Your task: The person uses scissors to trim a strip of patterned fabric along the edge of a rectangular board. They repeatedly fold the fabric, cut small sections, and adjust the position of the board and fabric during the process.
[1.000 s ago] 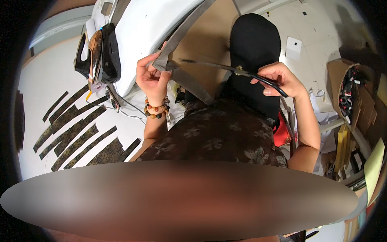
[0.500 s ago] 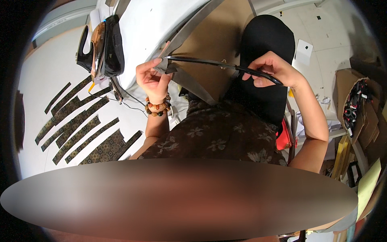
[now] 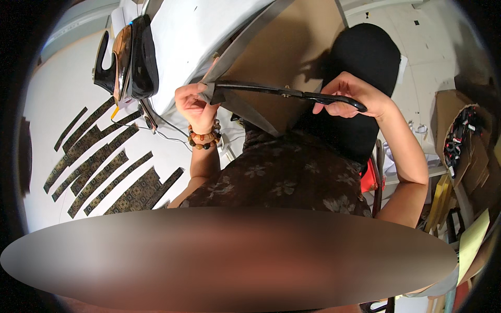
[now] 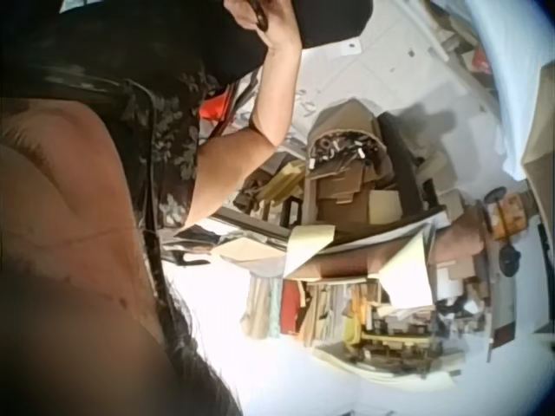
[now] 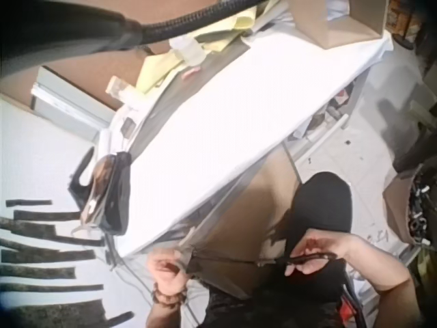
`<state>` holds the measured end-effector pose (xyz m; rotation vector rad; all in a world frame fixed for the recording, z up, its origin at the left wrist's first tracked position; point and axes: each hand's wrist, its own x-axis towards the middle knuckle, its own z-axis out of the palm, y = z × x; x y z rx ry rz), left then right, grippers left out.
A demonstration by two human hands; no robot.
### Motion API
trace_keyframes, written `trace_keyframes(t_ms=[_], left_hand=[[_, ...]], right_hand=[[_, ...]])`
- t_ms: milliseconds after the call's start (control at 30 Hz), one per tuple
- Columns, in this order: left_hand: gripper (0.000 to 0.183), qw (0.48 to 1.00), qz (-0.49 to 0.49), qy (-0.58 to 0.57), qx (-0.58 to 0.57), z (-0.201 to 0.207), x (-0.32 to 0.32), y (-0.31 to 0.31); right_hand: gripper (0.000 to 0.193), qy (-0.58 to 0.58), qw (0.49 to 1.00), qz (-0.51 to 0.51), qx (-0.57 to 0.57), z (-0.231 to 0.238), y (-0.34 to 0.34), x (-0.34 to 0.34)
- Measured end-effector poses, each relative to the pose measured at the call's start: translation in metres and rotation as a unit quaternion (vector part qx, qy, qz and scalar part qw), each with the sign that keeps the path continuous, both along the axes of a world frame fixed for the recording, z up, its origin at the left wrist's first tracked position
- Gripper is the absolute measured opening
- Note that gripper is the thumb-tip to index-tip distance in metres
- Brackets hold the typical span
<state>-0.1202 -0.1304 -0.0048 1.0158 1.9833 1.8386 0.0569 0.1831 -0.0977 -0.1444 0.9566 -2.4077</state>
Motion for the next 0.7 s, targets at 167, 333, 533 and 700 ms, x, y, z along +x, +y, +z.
trace_keyframes(t_ms=[167,333,533,700], left_hand=[[0.045,0.993,-0.004,-0.086,0.076,-0.019,-0.006,-0.018],[0.044,0.988,0.007,-0.129,0.082,-0.04,-0.013,-0.045],[0.043,0.987,0.017,-0.133,0.092,-0.036,-0.009,-0.037],[0.045,0.995,0.041,-0.091,0.019,-0.042,-0.012,-0.048]], right_hand=[[0.038,-0.064,0.997,0.025,-0.028,0.003,-0.014,-0.009],[0.034,-0.113,0.99,0.038,-0.07,0.007,-0.024,-0.02],[0.035,-0.107,0.992,0.052,-0.031,0.012,-0.014,-0.03],[0.052,-0.1,0.993,0.056,0.001,0.011,-0.014,-0.033]])
